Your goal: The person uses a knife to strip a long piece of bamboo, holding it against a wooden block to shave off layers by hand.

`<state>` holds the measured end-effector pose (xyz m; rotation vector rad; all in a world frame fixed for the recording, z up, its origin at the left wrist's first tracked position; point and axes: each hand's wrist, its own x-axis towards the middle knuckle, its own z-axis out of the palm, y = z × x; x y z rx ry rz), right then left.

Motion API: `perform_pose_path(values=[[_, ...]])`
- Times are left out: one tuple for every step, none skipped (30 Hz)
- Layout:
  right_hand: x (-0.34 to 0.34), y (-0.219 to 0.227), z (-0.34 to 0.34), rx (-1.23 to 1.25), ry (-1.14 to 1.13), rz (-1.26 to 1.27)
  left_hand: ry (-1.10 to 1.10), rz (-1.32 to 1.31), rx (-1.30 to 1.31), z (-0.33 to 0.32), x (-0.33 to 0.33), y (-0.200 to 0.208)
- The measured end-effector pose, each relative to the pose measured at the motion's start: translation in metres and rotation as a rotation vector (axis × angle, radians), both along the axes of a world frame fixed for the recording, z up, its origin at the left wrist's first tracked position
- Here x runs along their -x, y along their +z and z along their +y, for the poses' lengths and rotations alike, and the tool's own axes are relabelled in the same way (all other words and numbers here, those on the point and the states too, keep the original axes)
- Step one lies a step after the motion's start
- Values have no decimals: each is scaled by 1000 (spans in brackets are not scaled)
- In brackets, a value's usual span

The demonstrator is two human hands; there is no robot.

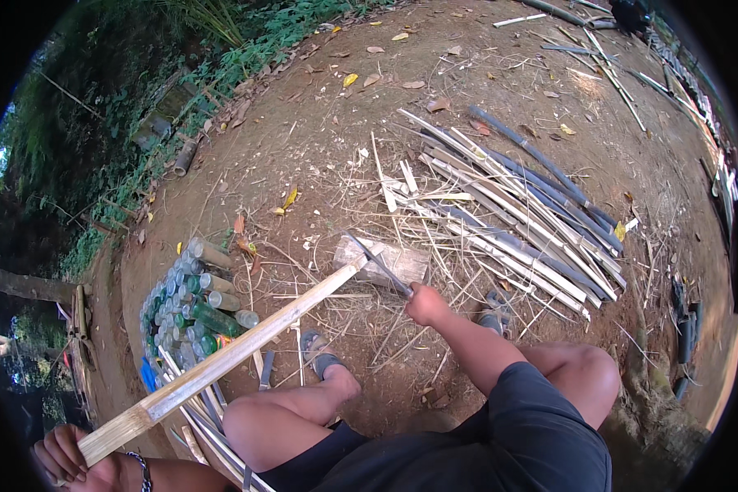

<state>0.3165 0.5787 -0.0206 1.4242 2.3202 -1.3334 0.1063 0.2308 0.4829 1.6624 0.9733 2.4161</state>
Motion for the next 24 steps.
perform_pose_path(values=[[-4,-11,3,23,-23,-37,6,5,-2,5,-3,-1],[-6,-17,11,105,-52,-71,9,13,-4,11,-5,-2],[-6,-22,16,80,-25,-76,12,22,-5,12,-7,-4],[-6,-19,21,55,6,-82,28,0,27,8,-7,-6],[-6,-15,21,29,36,-87,82,-25,-1,5,-8,-10],[-4,-11,16,23,-22,-33,135,-50,-30,3,-8,-15],[0,2,7,24,-21,13,196,-76,-60,1,-11,-18],[4,17,-6,24,-19,59,166,-72,-51,-5,-12,-21],[9,35,-21,27,-15,109,161,-55,-96,-10,-14,-22],[9,56,-39,10,-56,245,142,-48,-143,-7,-10,-27],[11,79,-53,21,-2,280,123,-40,-190,-4,-8,-31],[11,111,-70,37,59,316,76,-37,-199,-4,-11,-33],[14,139,-88,50,82,376,88,-72,-193,1,-22,-32],[15,167,-104,60,99,436,29,-75,-162,0,-27,-32],[15,198,-119,61,183,466,-26,-76,-131,-2,-31,-32],[14,224,-132,58,264,491,-13,-58,-150,-2,-34,-35],[12,242,-146,24,307,551,-1,-43,-165,-2,-37,-39],[9,256,-162,-6,353,609,17,-29,-177,-4,-42,-41],[5,263,-170,-43,397,664,34,-40,-185,-6,-47,-42],[3,251,-172,-70,353,630,46,-53,-193,-6,-51,-42],[3,226,-169,-95,309,597,59,-65,-201,-7,-54,-42],[2,204,-162,-128,265,564,55,-77,-202,-6,-53,-43],[-2,189,-150,-148,256,510,53,-86,-210,-5,-53,-45],[-9,173,-138,-165,248,458,54,-94,-216,-6,-54,-47]])
